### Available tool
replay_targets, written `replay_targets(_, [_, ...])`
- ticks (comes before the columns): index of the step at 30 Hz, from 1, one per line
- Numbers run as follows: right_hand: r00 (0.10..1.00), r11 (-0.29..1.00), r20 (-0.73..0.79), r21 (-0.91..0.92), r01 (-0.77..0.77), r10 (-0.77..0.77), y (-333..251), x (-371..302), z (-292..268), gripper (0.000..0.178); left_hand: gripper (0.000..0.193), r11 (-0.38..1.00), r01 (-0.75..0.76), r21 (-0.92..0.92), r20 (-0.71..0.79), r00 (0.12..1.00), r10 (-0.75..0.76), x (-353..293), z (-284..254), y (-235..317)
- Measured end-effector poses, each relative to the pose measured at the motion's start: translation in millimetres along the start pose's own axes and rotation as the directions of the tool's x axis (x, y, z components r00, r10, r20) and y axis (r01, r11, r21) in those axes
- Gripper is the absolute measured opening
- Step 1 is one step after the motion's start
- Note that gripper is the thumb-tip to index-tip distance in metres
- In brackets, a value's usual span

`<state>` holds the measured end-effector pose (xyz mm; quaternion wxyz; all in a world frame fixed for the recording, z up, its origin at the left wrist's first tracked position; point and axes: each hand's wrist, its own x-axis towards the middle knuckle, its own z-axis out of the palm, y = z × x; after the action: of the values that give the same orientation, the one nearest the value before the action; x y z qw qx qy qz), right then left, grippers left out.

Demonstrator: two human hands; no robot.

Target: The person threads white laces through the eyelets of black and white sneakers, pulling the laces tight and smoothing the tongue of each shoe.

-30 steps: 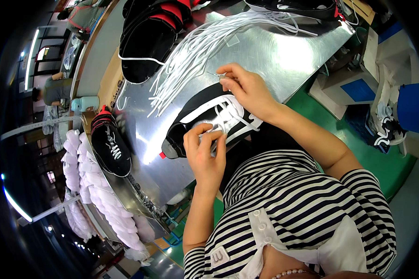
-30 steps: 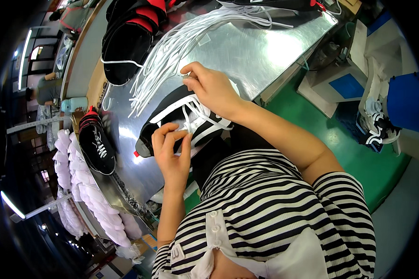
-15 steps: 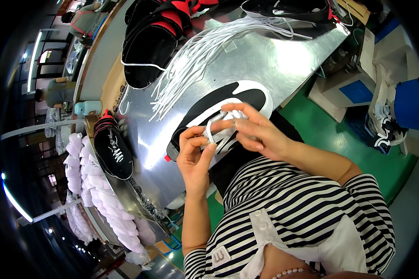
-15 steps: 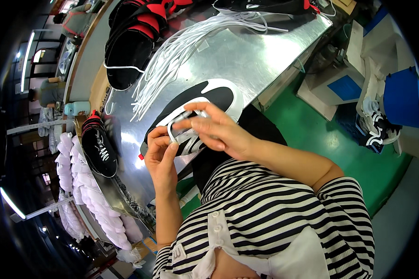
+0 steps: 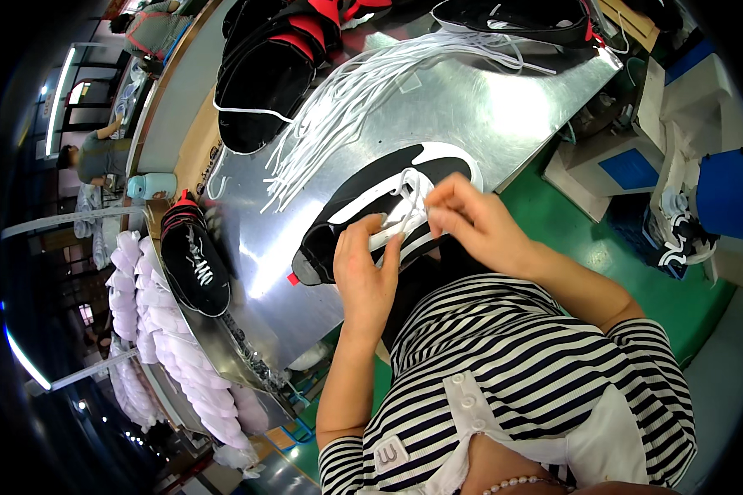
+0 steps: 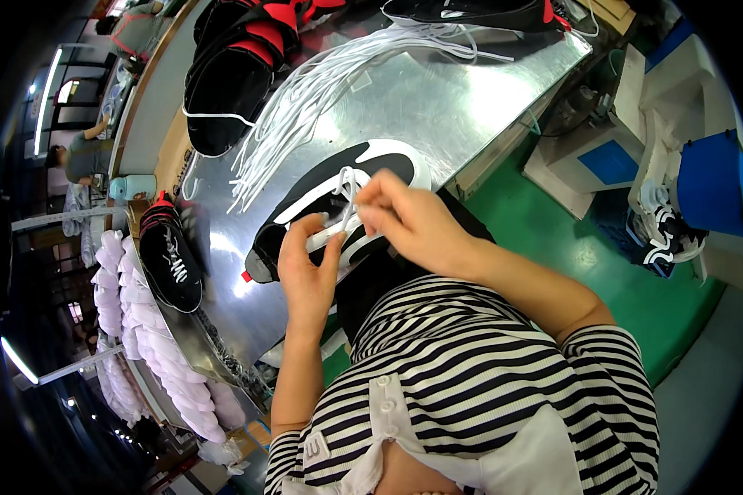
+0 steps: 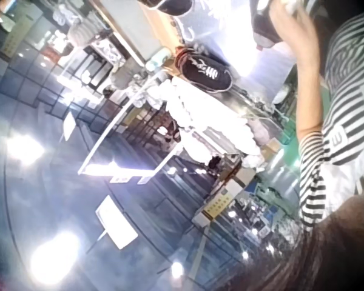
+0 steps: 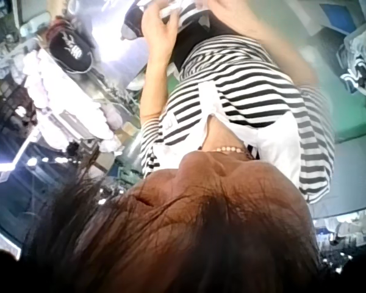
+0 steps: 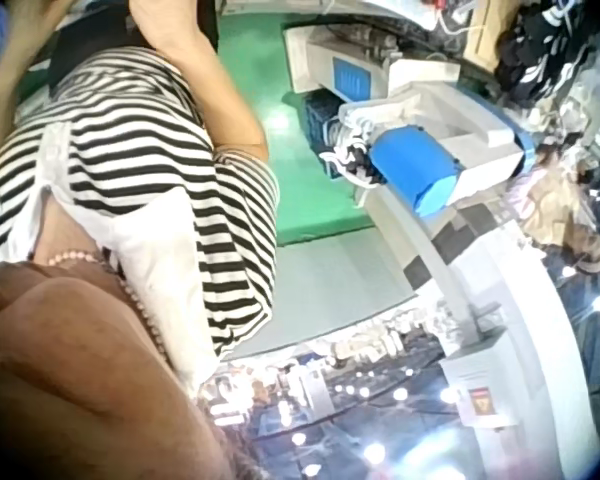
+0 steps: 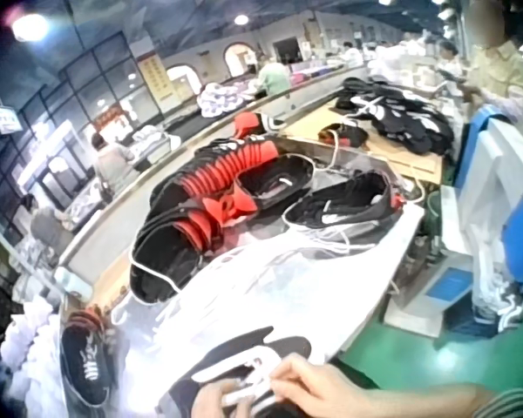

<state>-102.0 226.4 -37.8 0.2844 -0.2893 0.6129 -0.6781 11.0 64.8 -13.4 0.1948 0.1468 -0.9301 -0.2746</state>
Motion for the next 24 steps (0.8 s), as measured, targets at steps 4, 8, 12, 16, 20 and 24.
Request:
replay_targets(4, [0.995,0.977,0.08,-0.208,-0.044,0.062,4,-14,6,0.013,0.022,0.993,-0.038,0.11,0.09,0.996,0.028,-1,-4,-2])
replay_targets(8, [0.991,0.955,0.084,-0.285,-0.08,0.108,9,-14,6,0.012,0.021,0.993,-0.071,0.093,0.069,0.996,0.065,-2,-2,-6])
replay_targets(12, [0.99,0.94,0.092,-0.333,-0.075,0.111,9,-11,7,0.012,0.02,0.99,-0.12,0.072,0.057,0.992,0.116,-1,-1,-9])
replay_targets(16, [0.986,0.966,0.093,-0.23,-0.115,0.14,13,-8,10,0.011,0.019,0.989,-0.143,0.037,0.071,0.988,0.14,1,-2,-10])
replay_targets(20, [0.973,0.963,0.089,-0.188,-0.193,0.212,6,-8,11,0.011,0.018,0.987,-0.156,0.024,0.065,0.986,0.154,1,-1,-12])
replay_targets(24, [0.975,0.965,0.086,-0.185,-0.184,0.203,0,-9,8,0.013,0.02,0.991,-0.128,0.031,0.05,0.991,0.126,0,0,-12])
